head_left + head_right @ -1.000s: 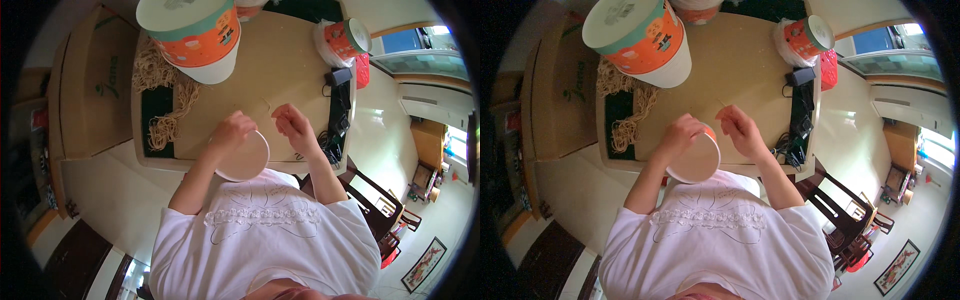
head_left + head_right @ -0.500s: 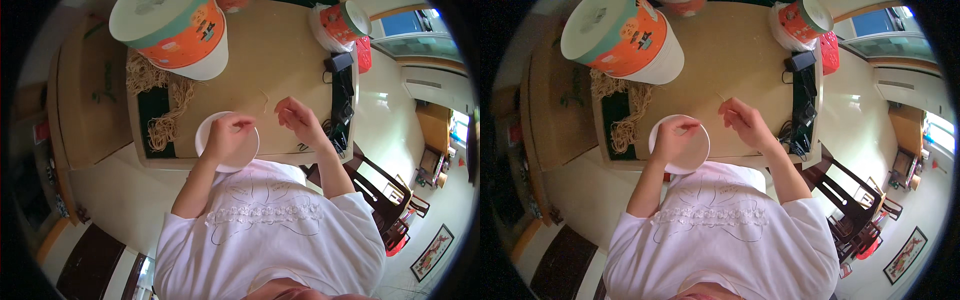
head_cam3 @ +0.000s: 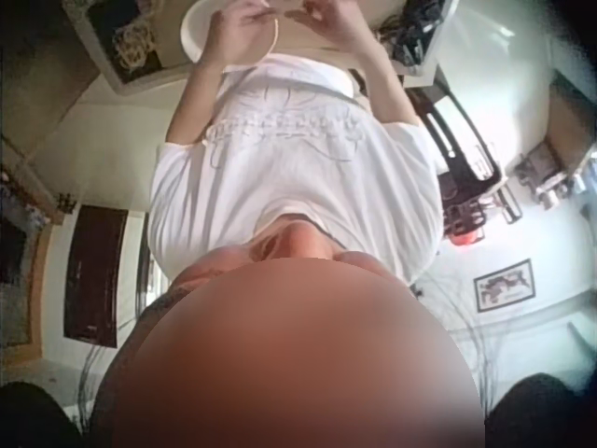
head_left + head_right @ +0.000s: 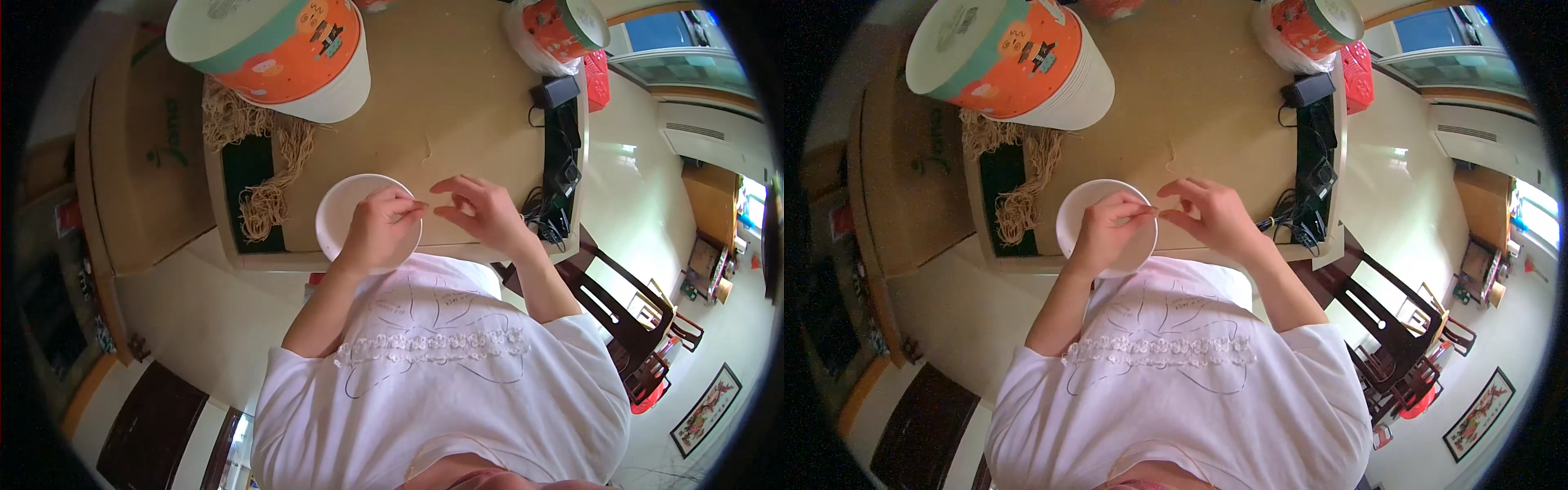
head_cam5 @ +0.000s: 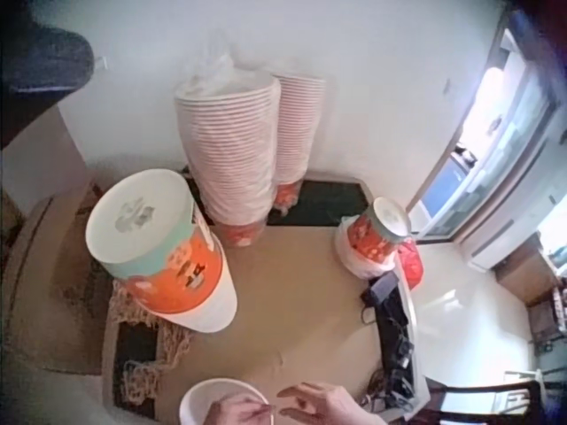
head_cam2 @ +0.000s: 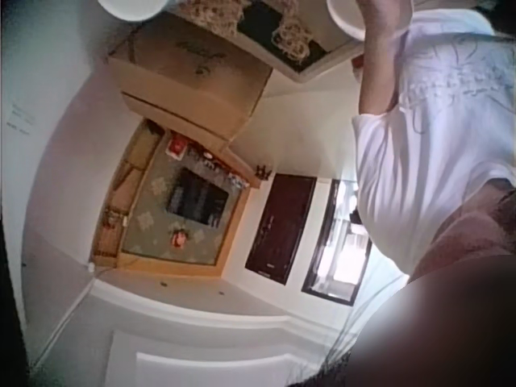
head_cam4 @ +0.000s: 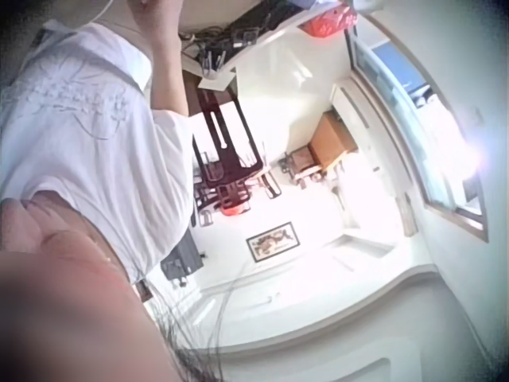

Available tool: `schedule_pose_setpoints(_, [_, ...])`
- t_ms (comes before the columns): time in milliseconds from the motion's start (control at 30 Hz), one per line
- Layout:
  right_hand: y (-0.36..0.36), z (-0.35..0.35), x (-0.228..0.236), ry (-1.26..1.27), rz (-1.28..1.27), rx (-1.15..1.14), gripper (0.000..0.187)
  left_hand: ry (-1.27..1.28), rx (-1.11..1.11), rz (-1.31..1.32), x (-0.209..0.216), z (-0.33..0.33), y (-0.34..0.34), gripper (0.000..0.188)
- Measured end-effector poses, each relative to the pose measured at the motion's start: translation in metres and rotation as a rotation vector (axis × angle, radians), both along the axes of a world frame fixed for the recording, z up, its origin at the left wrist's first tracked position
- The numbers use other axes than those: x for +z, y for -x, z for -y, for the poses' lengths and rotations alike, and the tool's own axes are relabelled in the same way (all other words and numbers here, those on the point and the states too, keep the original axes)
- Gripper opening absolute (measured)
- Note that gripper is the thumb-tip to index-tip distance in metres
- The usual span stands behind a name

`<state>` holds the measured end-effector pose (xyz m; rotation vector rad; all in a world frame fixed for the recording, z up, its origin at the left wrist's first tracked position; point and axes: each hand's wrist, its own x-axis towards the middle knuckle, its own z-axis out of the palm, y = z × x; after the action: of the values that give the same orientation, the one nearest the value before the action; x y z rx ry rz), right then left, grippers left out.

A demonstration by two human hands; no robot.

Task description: Placing rubber bands around paper cups for organizational or packaging purposes.

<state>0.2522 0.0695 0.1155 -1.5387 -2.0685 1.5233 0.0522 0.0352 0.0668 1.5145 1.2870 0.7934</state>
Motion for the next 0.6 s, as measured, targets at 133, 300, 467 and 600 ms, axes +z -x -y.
schedule_pose_setpoints(133, [0.011, 0.010, -0.023, -0.291, -0.339, -0.021, 0.034, -0.080, -0.051, -0.103, 0.015, 0.000, -0.002, 0.009])
schedule_pose_setpoints(300, [0.006, 0.020, -0.016, 0.056, -0.303, -0.186, 0.015, -0.132, -0.063, -0.143, 0.030, -0.002, 0.007, 0.013])
schedule_pose_setpoints(467, [0.002, 0.016, -0.018, 0.037, -0.252, -0.372, 0.006, -0.195, -0.118, 0.221, 0.118, 0.003, 0.011, 0.028])
schedule_pose_setpoints(600, [0.001, 0.017, -0.023, 0.039, -0.295, -0.430, 0.007, -0.282, -0.478, 1.040, 0.175, 0.004, 0.003, 0.015])
